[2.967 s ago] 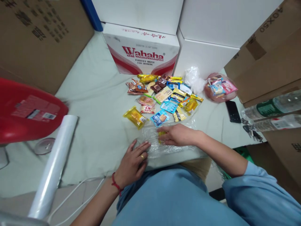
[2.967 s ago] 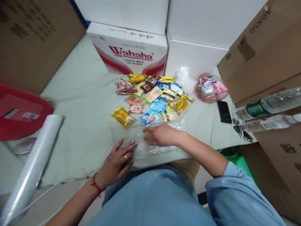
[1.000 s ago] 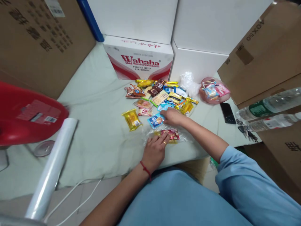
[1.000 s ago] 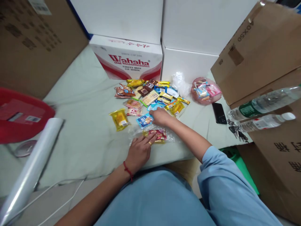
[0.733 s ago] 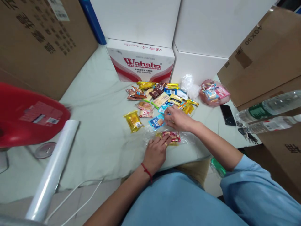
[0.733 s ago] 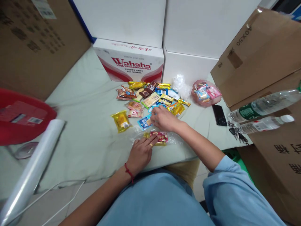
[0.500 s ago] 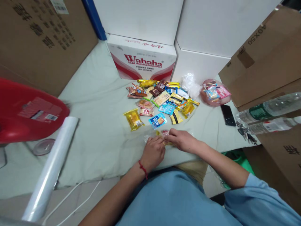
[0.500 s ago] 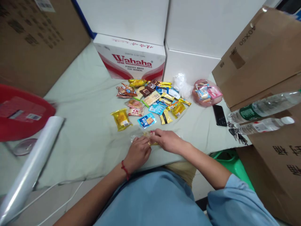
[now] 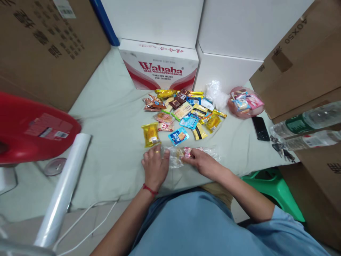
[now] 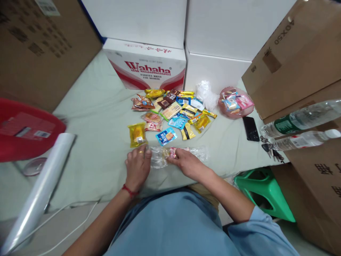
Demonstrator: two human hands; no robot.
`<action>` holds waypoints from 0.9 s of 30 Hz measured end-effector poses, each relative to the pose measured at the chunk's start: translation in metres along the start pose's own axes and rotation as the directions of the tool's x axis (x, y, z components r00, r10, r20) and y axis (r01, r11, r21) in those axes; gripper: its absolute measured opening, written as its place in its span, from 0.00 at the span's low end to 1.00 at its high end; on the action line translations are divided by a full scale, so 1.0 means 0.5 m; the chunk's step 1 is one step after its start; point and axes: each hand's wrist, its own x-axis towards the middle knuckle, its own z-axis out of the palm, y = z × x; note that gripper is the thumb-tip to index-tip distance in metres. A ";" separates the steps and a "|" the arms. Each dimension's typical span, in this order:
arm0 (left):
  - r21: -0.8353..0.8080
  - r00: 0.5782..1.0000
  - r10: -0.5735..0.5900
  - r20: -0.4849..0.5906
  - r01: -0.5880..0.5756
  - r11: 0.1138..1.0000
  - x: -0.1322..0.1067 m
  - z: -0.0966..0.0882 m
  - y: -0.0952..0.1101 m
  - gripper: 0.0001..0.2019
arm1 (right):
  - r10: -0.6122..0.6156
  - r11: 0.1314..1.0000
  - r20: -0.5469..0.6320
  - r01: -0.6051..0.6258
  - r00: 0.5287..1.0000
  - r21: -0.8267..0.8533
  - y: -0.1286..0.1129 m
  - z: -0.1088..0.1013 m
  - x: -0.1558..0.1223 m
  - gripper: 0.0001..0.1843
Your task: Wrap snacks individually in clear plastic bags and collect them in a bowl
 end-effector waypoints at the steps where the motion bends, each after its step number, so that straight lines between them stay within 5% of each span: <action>1: 0.022 1.000 -0.009 0.012 0.008 1.000 -0.004 0.001 0.009 0.21 | -0.022 0.999 -0.003 0.022 1.000 -0.023 0.003 0.001 -0.001 0.15; 6: -0.302 0.997 0.069 -0.025 -0.074 0.951 -0.013 -0.008 0.041 0.07 | -0.172 0.980 -0.051 0.166 0.984 -0.112 0.014 0.006 -0.016 0.29; 12: -0.645 0.963 0.235 0.129 -0.099 0.758 -0.032 -0.018 0.114 0.06 | -0.265 0.963 -0.115 0.257 0.957 -0.085 0.000 -0.006 -0.030 0.31; 16: -0.375 0.845 0.511 0.157 -0.428 0.822 -0.057 0.004 0.133 0.15 | -0.242 0.967 -0.167 0.252 0.956 0.044 0.010 -0.034 -0.049 0.28; 18: -0.166 0.777 0.603 0.183 -0.580 0.798 -0.069 0.021 0.121 0.20 | -0.132 0.982 -0.270 0.163 0.954 0.094 0.029 -0.043 -0.062 0.21; 20: -0.023 0.725 0.657 0.207 -0.667 0.744 -0.078 0.037 0.103 0.23 | 0.032 0.998 -0.433 -0.008 0.901 0.058 0.054 -0.043 -0.075 0.17; 23: 0.064 0.700 0.685 0.203 -0.708 0.704 -0.081 0.054 0.082 0.26 | 0.183 0.964 -0.566 -0.261 0.804 -0.059 0.092 -0.032 -0.092 0.16; 27: 0.081 0.691 0.700 0.182 -0.720 0.690 -0.074 0.058 0.073 0.25 | 0.234 0.967 -0.488 -0.255 0.841 0.025 0.105 -0.041 -0.106 0.06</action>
